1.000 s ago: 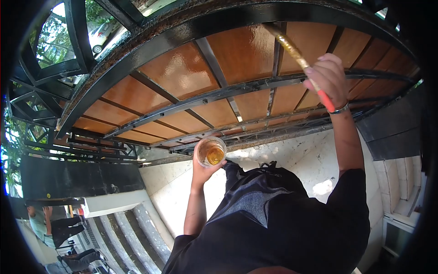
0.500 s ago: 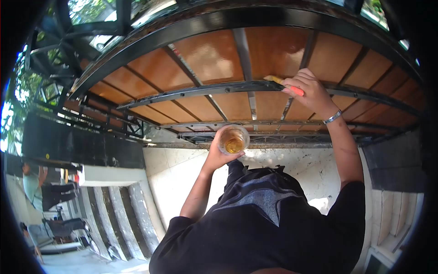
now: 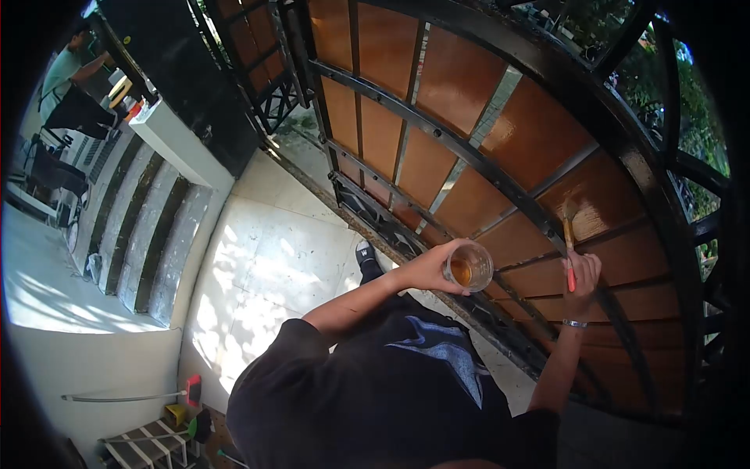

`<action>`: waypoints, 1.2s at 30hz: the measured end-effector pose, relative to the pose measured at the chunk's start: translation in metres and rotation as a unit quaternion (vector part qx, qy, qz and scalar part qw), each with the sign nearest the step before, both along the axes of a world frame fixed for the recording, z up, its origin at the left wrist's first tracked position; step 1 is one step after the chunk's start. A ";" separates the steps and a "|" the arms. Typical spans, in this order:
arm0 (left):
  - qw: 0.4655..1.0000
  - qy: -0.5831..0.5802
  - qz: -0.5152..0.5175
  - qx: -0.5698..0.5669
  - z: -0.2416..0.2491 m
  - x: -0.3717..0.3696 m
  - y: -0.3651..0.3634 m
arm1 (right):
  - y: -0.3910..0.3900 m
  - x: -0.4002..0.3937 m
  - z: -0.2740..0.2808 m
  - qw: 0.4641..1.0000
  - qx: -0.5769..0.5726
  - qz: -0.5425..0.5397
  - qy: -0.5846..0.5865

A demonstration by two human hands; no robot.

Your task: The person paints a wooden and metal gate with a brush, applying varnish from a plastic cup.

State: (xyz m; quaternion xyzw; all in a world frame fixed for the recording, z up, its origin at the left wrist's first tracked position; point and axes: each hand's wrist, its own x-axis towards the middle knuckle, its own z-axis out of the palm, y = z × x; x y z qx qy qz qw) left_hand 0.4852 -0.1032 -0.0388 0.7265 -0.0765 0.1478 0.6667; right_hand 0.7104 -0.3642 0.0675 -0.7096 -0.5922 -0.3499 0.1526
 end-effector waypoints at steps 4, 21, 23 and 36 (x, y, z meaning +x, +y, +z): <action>1.000 0.002 0.007 -0.016 -0.007 -0.012 0.006 | -0.024 -0.012 -0.020 0.994 0.057 -0.008 0.091; 0.995 0.086 0.048 -0.022 -0.018 -0.026 0.027 | -0.009 -0.034 0.004 0.845 0.424 -0.235 0.224; 0.995 0.080 0.054 -0.025 -0.017 -0.023 0.029 | -0.003 -0.027 0.008 0.864 0.389 -0.260 0.188; 0.994 0.097 0.050 0.005 -0.018 -0.021 0.030 | 0.000 -0.023 -0.003 0.778 0.553 -0.076 0.287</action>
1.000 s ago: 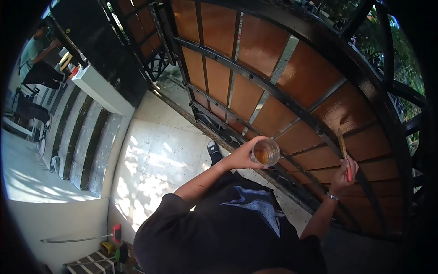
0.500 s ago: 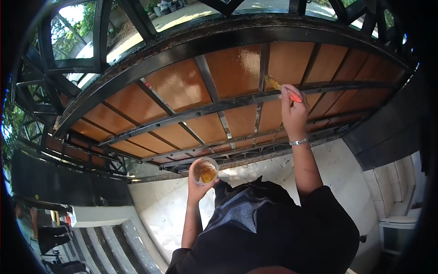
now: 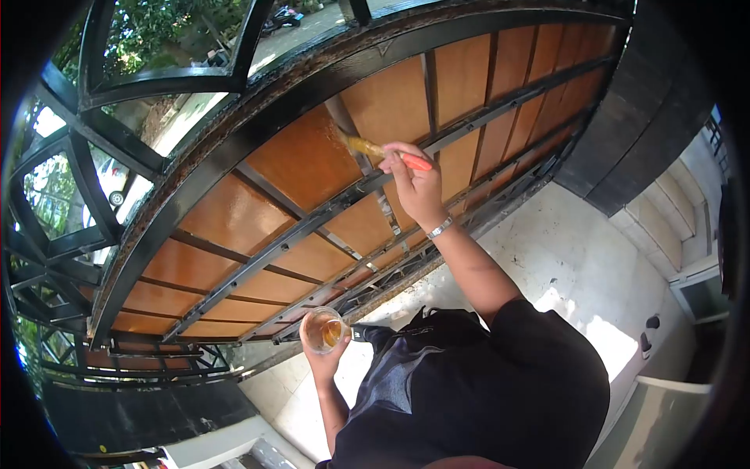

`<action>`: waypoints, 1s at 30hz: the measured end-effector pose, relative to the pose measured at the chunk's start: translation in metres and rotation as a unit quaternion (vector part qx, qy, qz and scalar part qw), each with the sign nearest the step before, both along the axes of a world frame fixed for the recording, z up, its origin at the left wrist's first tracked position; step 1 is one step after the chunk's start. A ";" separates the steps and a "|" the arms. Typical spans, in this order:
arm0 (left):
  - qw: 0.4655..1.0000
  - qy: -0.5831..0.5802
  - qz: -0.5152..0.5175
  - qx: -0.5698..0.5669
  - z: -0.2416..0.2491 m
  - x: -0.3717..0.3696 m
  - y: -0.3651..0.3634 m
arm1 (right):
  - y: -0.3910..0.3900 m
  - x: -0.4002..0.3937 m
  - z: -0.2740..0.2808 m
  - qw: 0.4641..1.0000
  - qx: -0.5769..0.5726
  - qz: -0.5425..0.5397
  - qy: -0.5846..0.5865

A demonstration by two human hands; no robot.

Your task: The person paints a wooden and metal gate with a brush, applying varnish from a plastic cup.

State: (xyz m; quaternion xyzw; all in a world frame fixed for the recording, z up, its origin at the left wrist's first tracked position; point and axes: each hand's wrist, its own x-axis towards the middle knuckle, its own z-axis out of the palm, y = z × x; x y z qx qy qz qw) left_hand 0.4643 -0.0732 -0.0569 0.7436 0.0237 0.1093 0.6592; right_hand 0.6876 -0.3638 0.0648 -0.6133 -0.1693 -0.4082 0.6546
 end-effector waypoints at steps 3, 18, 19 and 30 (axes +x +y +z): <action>1.000 -0.002 0.002 0.003 0.002 0.000 0.000 | -0.014 -0.013 -0.005 0.993 -0.064 0.022 0.097; 1.000 0.014 -0.006 0.016 0.013 -0.008 -0.015 | 0.006 0.009 0.013 0.998 0.012 0.006 -0.063; 1.000 0.013 -0.006 0.008 0.012 -0.011 -0.015 | 0.008 0.010 0.004 0.999 0.024 0.024 -0.032; 0.995 0.073 0.018 0.062 0.045 -0.034 -0.016 | -0.017 0.007 -0.005 0.975 -0.184 -0.059 0.108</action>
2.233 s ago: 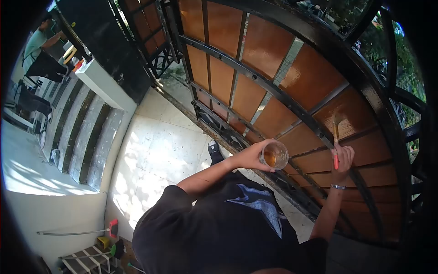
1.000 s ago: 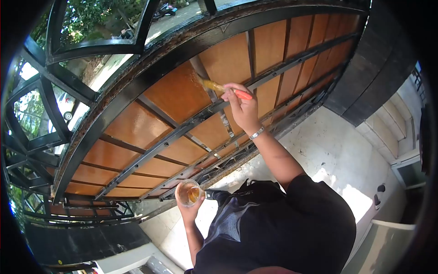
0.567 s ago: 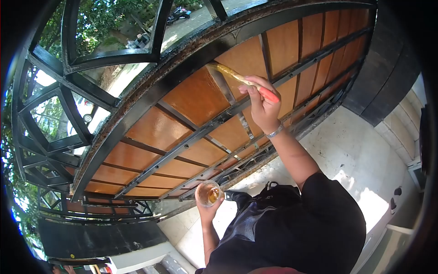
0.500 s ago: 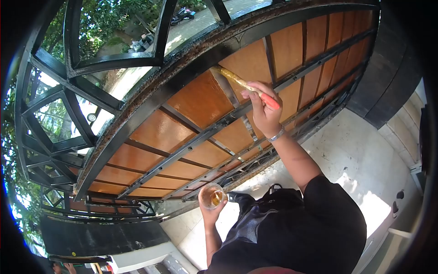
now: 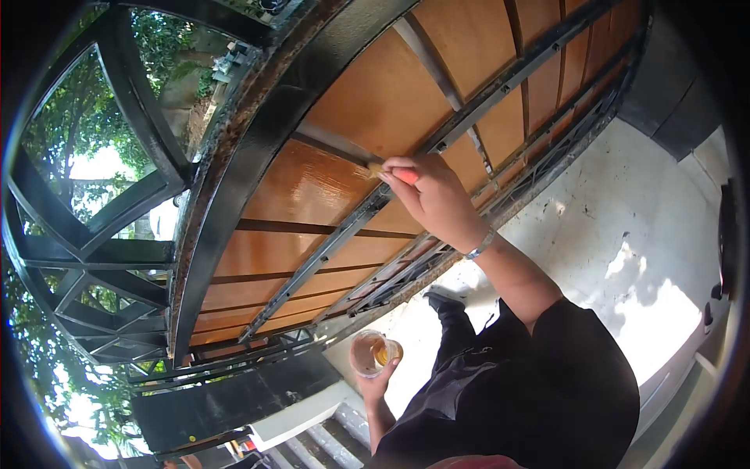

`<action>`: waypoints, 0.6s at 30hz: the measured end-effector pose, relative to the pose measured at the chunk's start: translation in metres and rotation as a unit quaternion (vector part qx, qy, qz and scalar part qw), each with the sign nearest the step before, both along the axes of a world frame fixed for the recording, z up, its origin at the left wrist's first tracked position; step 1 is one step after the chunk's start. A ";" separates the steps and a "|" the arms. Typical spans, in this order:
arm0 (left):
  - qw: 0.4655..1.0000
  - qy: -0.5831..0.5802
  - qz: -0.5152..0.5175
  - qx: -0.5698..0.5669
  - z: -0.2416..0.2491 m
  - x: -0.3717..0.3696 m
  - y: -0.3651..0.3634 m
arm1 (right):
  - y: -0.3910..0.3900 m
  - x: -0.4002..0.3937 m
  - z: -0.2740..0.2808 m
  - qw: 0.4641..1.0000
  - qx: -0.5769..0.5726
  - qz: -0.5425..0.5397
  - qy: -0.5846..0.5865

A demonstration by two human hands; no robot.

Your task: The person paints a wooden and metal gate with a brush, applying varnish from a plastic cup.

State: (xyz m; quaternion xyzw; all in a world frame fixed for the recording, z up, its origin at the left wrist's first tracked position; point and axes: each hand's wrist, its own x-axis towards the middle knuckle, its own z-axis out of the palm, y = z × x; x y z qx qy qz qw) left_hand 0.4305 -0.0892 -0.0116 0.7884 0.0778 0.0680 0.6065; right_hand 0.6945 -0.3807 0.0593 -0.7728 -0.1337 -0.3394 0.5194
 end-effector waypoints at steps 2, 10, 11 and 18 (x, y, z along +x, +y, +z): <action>1.000 0.009 0.002 -0.006 0.003 0.004 -0.002 | 0.009 0.008 0.017 0.989 0.111 0.014 -0.095; 1.000 0.009 -0.027 0.011 0.017 0.023 -0.016 | 0.018 0.011 0.029 0.940 0.140 0.110 -0.290; 1.000 0.014 -0.025 0.008 0.016 0.024 -0.016 | 0.024 0.010 0.028 0.936 0.128 0.139 -0.296; 1.000 0.018 -0.016 0.013 0.011 0.028 -0.017 | 0.012 0.029 0.022 0.942 0.106 0.014 -0.319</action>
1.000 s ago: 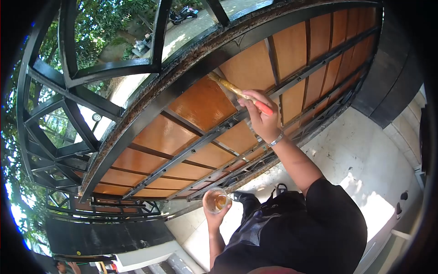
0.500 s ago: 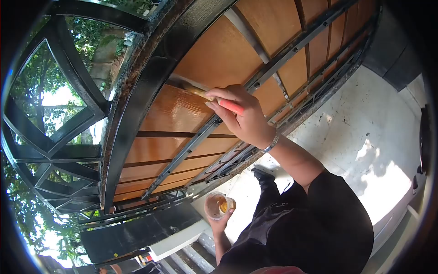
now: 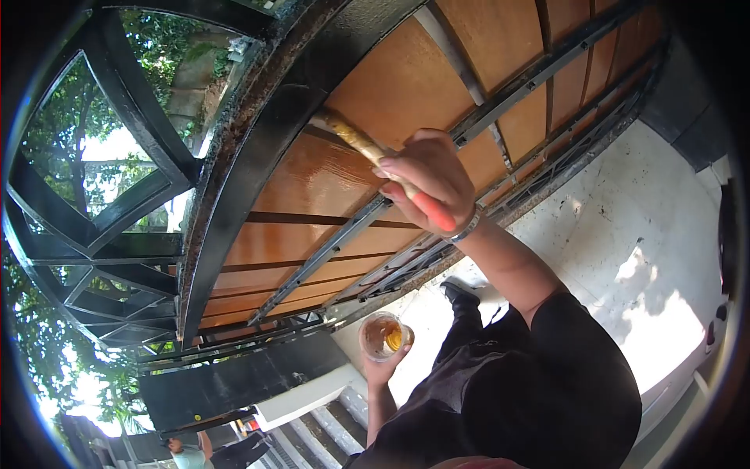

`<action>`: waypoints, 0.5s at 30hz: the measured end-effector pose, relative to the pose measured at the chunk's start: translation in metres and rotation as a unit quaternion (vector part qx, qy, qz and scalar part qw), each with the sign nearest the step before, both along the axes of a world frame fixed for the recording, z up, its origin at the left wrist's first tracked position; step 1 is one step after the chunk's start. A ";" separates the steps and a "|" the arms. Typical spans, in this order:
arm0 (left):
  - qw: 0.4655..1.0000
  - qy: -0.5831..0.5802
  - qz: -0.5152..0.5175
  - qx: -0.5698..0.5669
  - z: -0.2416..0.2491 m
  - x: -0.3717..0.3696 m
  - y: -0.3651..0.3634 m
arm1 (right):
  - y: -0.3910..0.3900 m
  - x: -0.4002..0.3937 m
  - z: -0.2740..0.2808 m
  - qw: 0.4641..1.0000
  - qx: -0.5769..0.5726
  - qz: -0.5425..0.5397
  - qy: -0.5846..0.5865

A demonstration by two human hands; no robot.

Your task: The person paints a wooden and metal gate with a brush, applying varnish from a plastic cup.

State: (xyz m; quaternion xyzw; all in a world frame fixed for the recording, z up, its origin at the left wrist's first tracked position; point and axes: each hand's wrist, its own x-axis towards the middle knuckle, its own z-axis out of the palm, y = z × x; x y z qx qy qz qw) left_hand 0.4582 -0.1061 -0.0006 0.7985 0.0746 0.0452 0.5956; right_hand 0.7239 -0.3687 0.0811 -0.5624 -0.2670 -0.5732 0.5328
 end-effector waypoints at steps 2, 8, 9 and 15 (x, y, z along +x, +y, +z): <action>1.000 0.006 -0.014 0.018 -0.004 -0.002 0.008 | -0.001 -0.006 -0.009 0.999 -0.014 -0.034 -0.014; 1.000 -0.003 -0.001 -0.008 0.000 0.005 0.011 | 0.037 -0.025 -0.032 0.983 -0.174 0.050 -0.017; 1.000 -0.010 -0.002 -0.009 0.001 0.005 0.013 | 0.038 -0.031 -0.032 0.974 -0.204 0.094 0.005; 0.999 -0.021 -0.019 -0.032 0.006 0.015 0.028 | 0.059 -0.044 -0.002 0.927 -0.348 0.125 0.061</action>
